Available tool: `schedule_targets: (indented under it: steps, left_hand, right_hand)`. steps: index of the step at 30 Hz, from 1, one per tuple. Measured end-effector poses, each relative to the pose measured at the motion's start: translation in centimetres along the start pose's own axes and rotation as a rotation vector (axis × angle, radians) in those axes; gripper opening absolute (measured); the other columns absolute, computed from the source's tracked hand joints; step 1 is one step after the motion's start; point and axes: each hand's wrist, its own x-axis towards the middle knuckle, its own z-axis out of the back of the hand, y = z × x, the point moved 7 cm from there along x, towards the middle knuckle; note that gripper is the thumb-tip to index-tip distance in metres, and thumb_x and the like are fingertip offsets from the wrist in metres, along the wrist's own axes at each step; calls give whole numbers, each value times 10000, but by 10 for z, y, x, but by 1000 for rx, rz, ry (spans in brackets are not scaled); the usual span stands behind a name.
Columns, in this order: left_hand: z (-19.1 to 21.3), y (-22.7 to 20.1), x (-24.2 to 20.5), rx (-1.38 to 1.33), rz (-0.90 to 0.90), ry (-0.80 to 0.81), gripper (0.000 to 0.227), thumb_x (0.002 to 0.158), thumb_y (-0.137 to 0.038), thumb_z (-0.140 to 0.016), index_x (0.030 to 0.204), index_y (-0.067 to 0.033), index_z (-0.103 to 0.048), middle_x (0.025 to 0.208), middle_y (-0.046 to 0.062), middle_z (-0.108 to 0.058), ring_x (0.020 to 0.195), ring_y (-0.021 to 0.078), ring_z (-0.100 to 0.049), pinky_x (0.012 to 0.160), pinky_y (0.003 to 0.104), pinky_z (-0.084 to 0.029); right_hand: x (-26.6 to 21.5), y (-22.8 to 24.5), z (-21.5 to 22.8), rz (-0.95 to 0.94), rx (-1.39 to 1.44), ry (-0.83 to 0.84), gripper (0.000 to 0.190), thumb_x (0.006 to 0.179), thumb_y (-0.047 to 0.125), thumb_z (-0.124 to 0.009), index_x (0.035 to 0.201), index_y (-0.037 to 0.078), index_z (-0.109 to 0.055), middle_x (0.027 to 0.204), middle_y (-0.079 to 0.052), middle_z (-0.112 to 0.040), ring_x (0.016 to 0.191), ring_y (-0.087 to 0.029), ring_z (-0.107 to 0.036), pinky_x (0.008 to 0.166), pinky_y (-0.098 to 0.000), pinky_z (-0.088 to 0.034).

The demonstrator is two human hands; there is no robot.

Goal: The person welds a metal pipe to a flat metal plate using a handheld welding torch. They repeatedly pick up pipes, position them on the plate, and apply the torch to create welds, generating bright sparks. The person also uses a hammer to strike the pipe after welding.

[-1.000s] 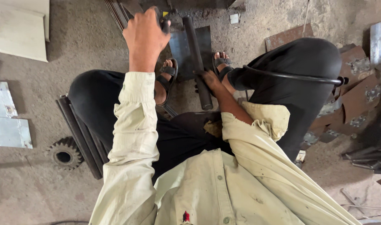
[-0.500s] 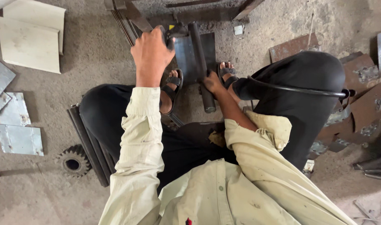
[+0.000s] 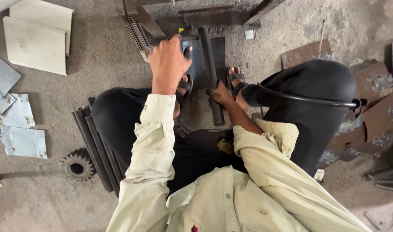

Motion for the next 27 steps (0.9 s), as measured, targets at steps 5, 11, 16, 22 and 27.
schedule_targets:
  steps: [5,11,16,22,27]
  left_hand:
    - [-2,1,-8,15,78,57,402,832,-455,-764,1066,-133,-706,967,179,-737,923,416,-712,752,535,-568]
    - [3,0,-11,13,40,47,415,871,-450,-755,1120,-122,-700,973,186,-738,927,412,-719,762,526,-576]
    - [4,3,1,33,-3,-27,412,831,-438,-790,1078,-117,-711,944,181,-736,896,410,-721,716,534,-573]
    - [-11,-2,4,40,-92,-80,384,864,-429,-815,1015,-91,-712,917,174,-740,825,409,-727,642,524,-573]
    - [-2,-12,-2,-38,-178,-227,316,867,-379,-832,963,-95,-735,839,146,-750,748,379,-739,597,505,-577]
  right_hand:
    - [19,10,1,391,-95,-47,553,820,96,-743,1310,33,-494,919,-174,-665,672,-290,-667,549,-447,-573]
    - [38,2,-10,125,158,127,363,856,82,-634,1194,-5,-535,868,-183,-632,623,-311,-656,494,-480,-579]
    - [31,-14,-9,-7,181,149,296,917,138,-637,1136,-52,-576,824,-191,-624,607,-319,-659,489,-466,-572]
    - [17,-41,-10,-55,202,80,306,895,185,-655,1104,10,-519,849,-177,-620,633,-310,-667,499,-457,-579]
    - [5,-29,-9,-136,319,120,356,921,239,-688,1142,14,-524,896,-156,-618,668,-302,-666,563,-468,-626]
